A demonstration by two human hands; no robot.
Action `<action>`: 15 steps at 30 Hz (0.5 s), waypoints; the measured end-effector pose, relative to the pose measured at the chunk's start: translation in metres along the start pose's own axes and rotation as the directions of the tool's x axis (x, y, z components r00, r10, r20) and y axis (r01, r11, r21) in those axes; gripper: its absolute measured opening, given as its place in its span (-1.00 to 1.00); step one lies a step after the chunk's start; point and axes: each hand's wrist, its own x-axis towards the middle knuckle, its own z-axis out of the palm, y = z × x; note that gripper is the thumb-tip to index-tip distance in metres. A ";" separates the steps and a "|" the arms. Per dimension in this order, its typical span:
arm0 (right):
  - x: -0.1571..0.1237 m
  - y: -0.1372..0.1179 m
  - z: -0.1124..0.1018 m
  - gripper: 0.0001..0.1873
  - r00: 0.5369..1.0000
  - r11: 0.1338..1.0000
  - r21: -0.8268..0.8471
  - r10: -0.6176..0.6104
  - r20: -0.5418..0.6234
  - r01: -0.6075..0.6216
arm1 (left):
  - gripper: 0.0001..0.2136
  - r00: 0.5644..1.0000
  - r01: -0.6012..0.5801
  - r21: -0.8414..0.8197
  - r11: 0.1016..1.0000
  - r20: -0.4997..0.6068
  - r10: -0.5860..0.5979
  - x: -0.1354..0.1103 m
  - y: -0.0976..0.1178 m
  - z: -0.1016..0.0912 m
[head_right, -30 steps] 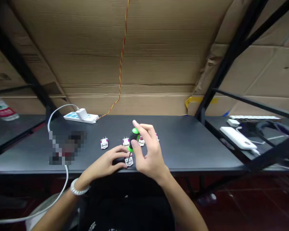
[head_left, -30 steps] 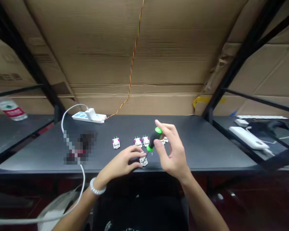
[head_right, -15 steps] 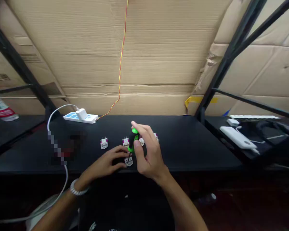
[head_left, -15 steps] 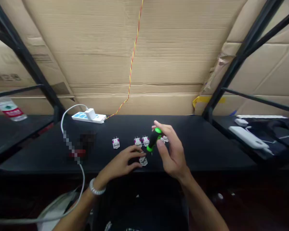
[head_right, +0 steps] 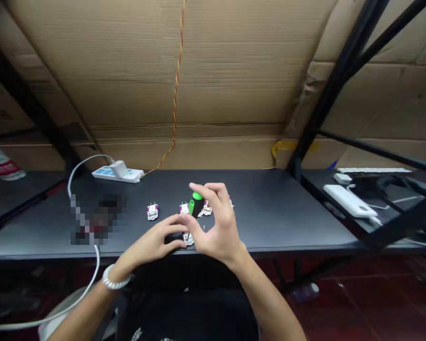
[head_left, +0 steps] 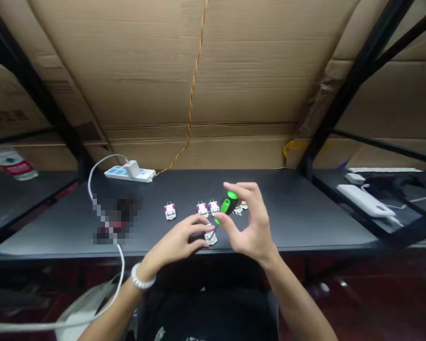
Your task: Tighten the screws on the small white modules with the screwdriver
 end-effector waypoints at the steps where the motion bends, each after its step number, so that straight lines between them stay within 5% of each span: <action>1: 0.000 0.000 0.000 -0.50 1.000 1.000 -0.012 -0.002 -0.019 0.002 | -0.66 1.000 0.008 0.006 1.000 0.001 -0.008 0.000 0.001 0.000; 8: 0.000 -0.001 -0.003 -0.39 0.997 0.998 0.059 -0.002 0.075 -0.003 | -0.67 1.000 -0.003 0.015 1.000 0.005 0.003 0.001 0.002 -0.001; 15: 0.001 -0.001 -0.002 -0.45 1.000 1.000 -0.008 0.019 0.008 -0.018 | -0.67 1.000 0.004 0.006 1.000 -0.001 -0.004 0.000 0.002 -0.001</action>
